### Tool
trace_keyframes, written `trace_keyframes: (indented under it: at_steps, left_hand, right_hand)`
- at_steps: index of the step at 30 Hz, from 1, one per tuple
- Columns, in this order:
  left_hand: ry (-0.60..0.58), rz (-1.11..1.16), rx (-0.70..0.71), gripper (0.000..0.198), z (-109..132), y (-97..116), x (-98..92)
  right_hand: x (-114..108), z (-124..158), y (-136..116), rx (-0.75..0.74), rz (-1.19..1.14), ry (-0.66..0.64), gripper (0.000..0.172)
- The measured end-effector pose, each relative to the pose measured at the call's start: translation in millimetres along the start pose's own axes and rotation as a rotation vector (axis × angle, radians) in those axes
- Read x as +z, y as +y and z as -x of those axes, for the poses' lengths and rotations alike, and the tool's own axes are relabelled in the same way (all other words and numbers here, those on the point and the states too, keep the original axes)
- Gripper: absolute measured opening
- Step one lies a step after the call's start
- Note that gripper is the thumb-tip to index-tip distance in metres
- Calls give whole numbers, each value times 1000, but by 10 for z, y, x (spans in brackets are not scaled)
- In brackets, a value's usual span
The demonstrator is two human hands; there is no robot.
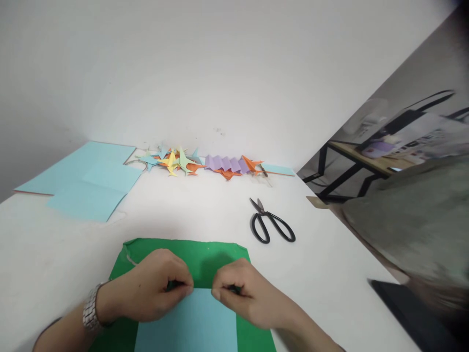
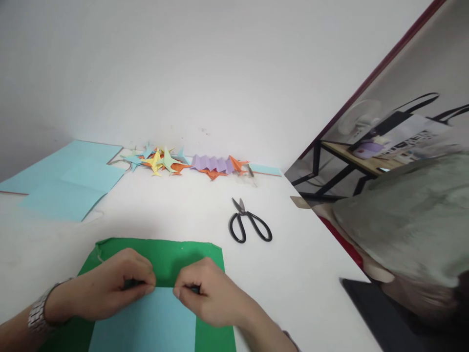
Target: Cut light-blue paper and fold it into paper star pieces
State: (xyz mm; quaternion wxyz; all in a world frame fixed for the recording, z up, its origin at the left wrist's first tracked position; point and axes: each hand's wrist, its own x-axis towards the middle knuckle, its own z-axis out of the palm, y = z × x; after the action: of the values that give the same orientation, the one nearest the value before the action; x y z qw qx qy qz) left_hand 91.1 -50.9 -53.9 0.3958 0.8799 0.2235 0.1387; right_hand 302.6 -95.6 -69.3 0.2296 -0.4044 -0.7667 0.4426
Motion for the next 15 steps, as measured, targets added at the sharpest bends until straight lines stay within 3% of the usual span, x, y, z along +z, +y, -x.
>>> trace_keyframes:
  at_steps: [2, 5, 15]
  left_hand:
    - [-50, -36, -54, 23, 5, -18, -47]
    - [-22, -51, -113, 22, 27, -35, -119]
    - [25, 13, -173, 28, 103, -85, -304]
  right_hand:
    - [-23, -5, 18, 40, -60, 57, 26]
    - [-51, -8, 57, 100, -146, 141, 34]
    - [-130, 7, 216, 154, -358, 208, 39]
